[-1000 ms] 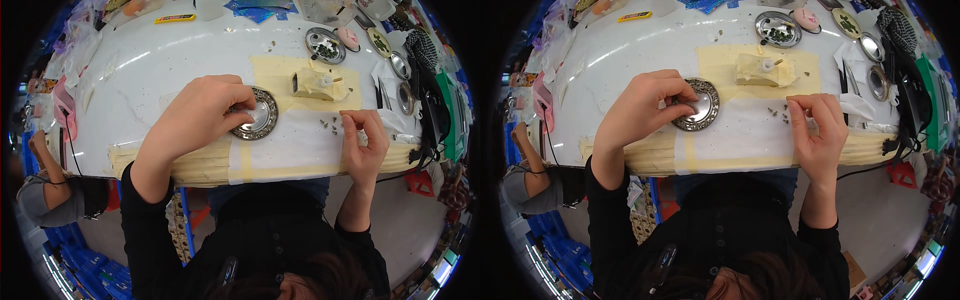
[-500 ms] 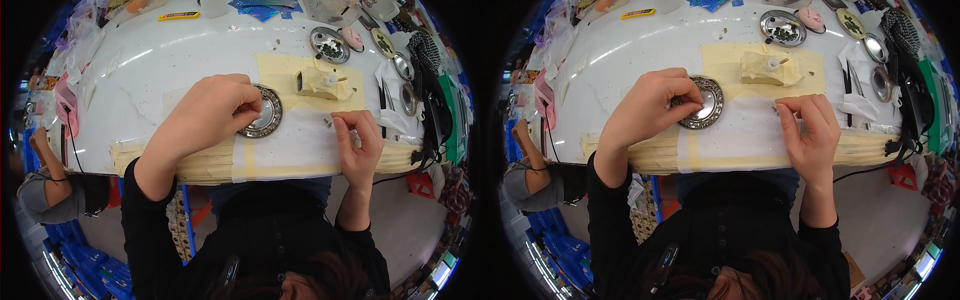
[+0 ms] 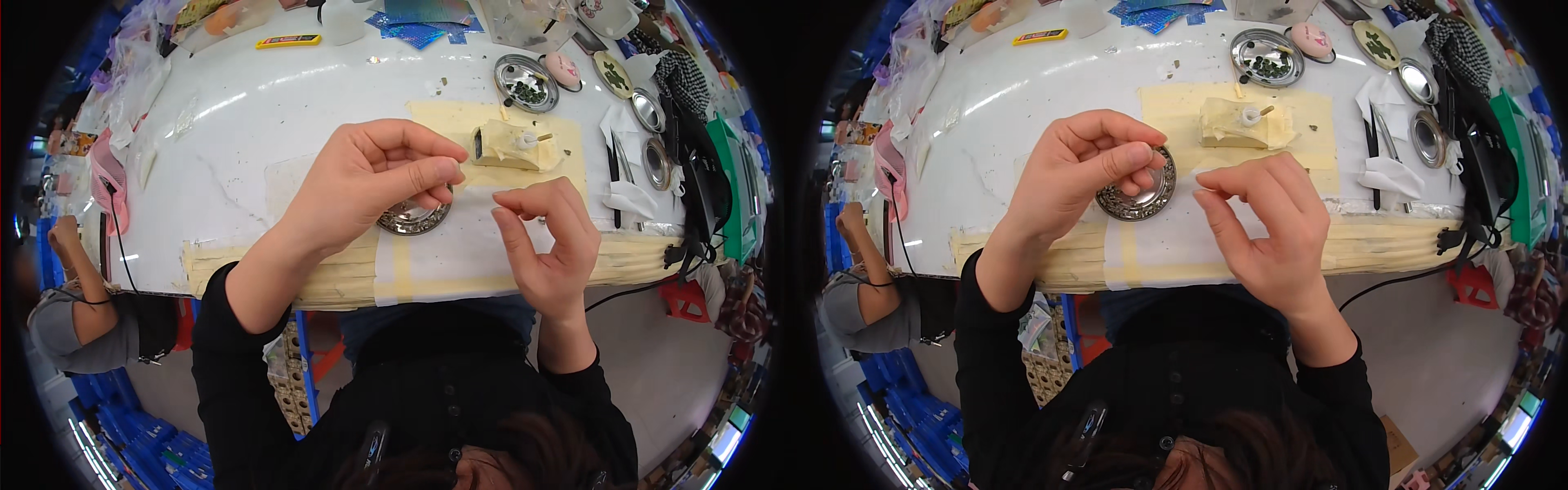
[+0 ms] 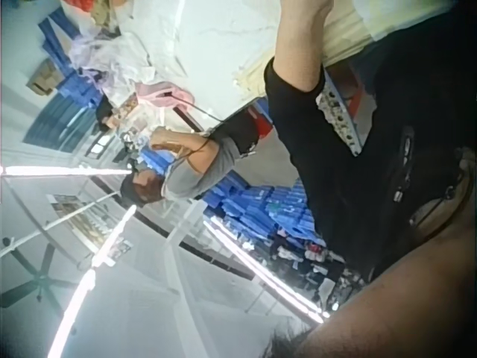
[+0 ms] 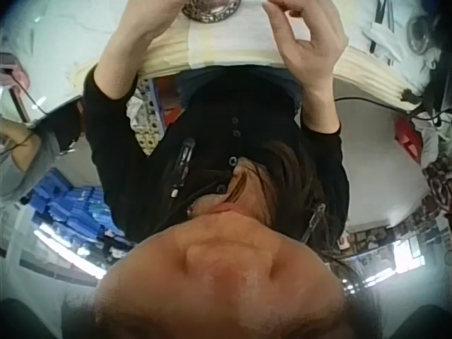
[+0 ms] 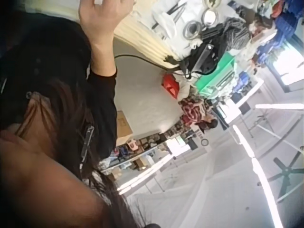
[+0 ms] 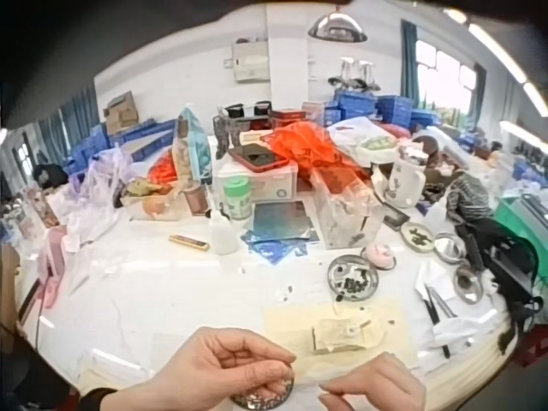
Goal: Assembling small metal rings and delicate components onto a base using fingers at a workbench.
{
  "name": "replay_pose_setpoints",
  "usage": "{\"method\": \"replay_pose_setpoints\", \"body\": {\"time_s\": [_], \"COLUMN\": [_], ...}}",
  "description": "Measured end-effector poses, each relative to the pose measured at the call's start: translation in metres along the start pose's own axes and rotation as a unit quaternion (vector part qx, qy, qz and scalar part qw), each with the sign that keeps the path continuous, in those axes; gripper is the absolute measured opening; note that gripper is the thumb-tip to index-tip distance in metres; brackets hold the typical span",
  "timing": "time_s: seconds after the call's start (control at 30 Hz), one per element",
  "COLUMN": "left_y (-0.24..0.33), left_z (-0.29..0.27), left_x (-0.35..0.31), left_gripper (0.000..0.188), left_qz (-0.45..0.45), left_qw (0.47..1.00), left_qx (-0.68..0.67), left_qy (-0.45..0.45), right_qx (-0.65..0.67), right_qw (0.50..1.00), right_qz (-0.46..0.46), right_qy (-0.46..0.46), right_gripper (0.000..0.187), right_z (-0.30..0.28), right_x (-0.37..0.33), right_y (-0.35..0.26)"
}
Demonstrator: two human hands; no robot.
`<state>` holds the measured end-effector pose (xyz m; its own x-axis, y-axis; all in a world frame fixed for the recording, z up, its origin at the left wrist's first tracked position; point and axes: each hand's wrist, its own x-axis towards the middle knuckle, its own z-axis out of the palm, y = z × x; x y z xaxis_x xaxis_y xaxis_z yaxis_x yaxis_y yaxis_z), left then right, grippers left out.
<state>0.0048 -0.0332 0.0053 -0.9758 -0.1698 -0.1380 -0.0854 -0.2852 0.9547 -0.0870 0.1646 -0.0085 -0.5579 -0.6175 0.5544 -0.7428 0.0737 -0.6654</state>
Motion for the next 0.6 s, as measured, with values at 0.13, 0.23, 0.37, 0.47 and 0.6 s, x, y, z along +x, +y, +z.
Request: {"method": "replay_pose_setpoints", "body": {"time_s": [0.13, 0.23, 0.37, 0.47, 0.6], "left_y": [-0.005, -0.007, -0.006, -0.007, -0.009], "left_z": [0.004, 0.004, 0.005, 0.009, 0.011], "left_x": [-0.002, -0.002, -0.004, -0.008, -0.011], "left_gripper": [0.020, 0.022, 0.026, 0.026, 0.021], "left_qz": [-0.023, 0.006, 0.047, 0.081, 0.229], "left_qw": [0.998, 0.998, 0.996, 0.996, 0.944], "left_qx": [-0.059, -0.059, -0.065, 0.003, 0.239], "left_qy": [-0.019, -0.032, -0.040, -0.028, 0.007], "right_qx": [0.010, 0.020, 0.064, 0.114, 0.150], "right_qw": [0.999, 0.998, 0.998, 0.993, 0.988], "right_qz": [-0.026, -0.021, 0.004, 0.027, 0.037], "right_qy": [0.042, 0.047, 0.025, 0.014, 0.003], "right_gripper": [0.017, 0.017, 0.014, 0.012, 0.010], "right_z": [0.014, 0.020, 0.019, 0.018, 0.015], "right_x": [0.012, 0.015, 0.016, 0.015, 0.014], "right_y": [-0.006, -0.004, -0.005, -0.004, 0.001]}}
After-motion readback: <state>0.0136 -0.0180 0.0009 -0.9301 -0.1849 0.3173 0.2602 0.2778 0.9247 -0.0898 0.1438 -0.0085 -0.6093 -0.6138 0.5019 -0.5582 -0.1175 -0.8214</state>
